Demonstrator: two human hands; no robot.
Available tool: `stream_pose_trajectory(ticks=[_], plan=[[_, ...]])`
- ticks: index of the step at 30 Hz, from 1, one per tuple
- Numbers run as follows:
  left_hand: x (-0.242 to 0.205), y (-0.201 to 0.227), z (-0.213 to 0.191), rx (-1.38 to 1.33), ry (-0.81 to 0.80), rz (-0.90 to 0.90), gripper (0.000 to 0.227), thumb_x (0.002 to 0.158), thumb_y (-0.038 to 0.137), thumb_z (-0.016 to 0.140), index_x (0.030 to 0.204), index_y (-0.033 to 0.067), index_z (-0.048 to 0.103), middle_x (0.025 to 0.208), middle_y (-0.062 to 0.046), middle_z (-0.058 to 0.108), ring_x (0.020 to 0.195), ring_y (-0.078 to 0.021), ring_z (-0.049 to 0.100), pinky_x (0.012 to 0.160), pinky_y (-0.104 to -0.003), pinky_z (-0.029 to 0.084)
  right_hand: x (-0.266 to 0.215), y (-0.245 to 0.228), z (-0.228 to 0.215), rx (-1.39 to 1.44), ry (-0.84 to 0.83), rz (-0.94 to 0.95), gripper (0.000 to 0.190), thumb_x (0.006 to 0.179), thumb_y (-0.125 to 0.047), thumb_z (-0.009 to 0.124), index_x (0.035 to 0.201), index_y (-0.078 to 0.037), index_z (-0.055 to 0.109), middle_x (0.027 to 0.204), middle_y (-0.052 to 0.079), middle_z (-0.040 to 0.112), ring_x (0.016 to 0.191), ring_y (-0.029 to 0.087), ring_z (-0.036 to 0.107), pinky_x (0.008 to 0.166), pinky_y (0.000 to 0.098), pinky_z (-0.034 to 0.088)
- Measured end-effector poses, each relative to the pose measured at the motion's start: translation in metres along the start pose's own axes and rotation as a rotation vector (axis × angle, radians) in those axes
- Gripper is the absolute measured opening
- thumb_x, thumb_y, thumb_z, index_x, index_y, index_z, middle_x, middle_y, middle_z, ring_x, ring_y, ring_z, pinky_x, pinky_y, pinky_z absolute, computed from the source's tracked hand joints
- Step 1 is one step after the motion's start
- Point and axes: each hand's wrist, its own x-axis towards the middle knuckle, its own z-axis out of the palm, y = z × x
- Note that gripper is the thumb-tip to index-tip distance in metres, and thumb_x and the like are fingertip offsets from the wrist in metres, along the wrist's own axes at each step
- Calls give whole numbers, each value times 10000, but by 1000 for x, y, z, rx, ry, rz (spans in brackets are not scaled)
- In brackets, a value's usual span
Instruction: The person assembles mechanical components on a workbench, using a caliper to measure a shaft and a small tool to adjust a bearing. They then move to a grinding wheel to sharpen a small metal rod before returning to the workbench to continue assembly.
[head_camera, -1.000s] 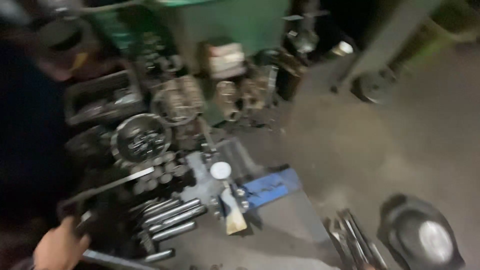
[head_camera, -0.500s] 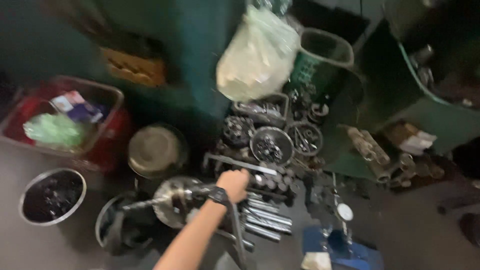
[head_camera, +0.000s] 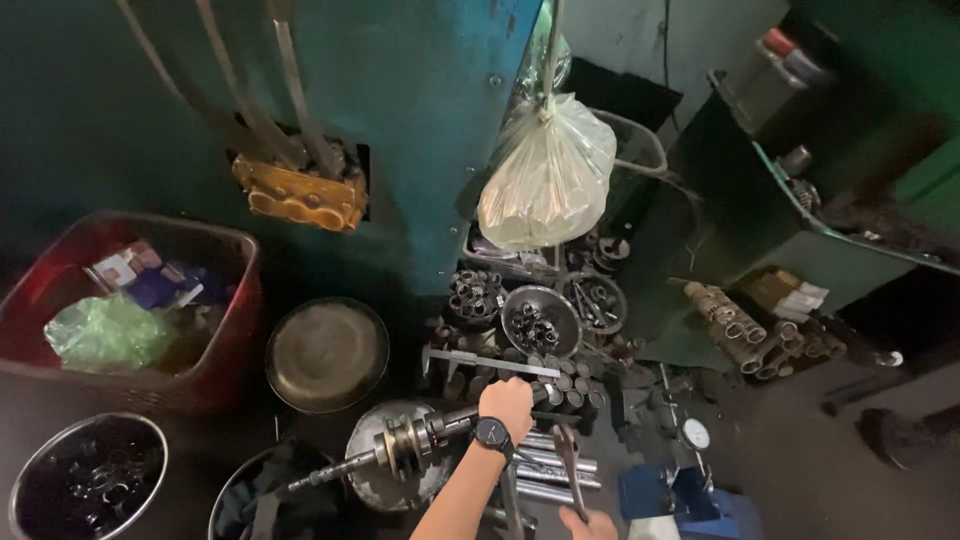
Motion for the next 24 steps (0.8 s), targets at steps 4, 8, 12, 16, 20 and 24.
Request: stream_pose_trajectory(ticks=[4, 8, 12, 16, 20, 24], plan=[[0, 1, -6, 9, -26, -2, 127, 754, 91, 765, 871, 61, 725, 951, -159, 711, 885, -352, 715, 770, -454, 580, -18, -82, -30, 79, -17, 36, 441, 772, -481, 746, 900, -65, 815, 786, 194, 774, 842, 298, 770, 804, 429, 546], [5, -3, 5, 17, 17, -2, 102, 750, 54, 739, 850, 58, 724, 935, -166, 712, 855, -362, 722, 742, -462, 586, -34, -128, -51, 134, 2, 30, 442, 776, -449, 729, 876, -23, 796, 738, 186, 751, 777, 299, 744, 754, 431, 534], [4, -1, 0, 18, -9, -10, 79, 749, 45, 730, 827, 58, 724, 916, -170, 717, 855, -365, 722, 756, -457, 586, -36, -141, -51, 110, 15, -10, 468, 792, -455, 712, 789, 11, 757, 675, 179, 714, 704, 295, 716, 709, 425, 522], [1, 1, -7, -9, -24, -22, 83, 741, 36, 728, 822, 53, 721, 915, -172, 717, 859, -368, 718, 750, -452, 587, -46, -165, -66, 92, -22, 4, 501, 825, -440, 708, 690, 42, 702, 605, 166, 667, 616, 293, 673, 640, 423, 498], [1, -3, 0, -12, 47, 23, 80, 737, 48, 741, 813, 58, 719, 900, -169, 709, 840, -361, 719, 728, -453, 585, -51, -167, -78, 110, -46, -17, 452, 831, -414, 718, 693, 17, 713, 603, 147, 673, 582, 260, 655, 595, 404, 477], [-1, -2, -1, -33, 61, 8, 90, 736, 51, 747, 821, 62, 720, 890, -166, 706, 830, -359, 720, 717, -457, 585, -92, -230, -114, 154, -43, -23, 410, 865, -394, 721, 797, 10, 716, 633, 166, 678, 592, 282, 647, 576, 418, 479]])
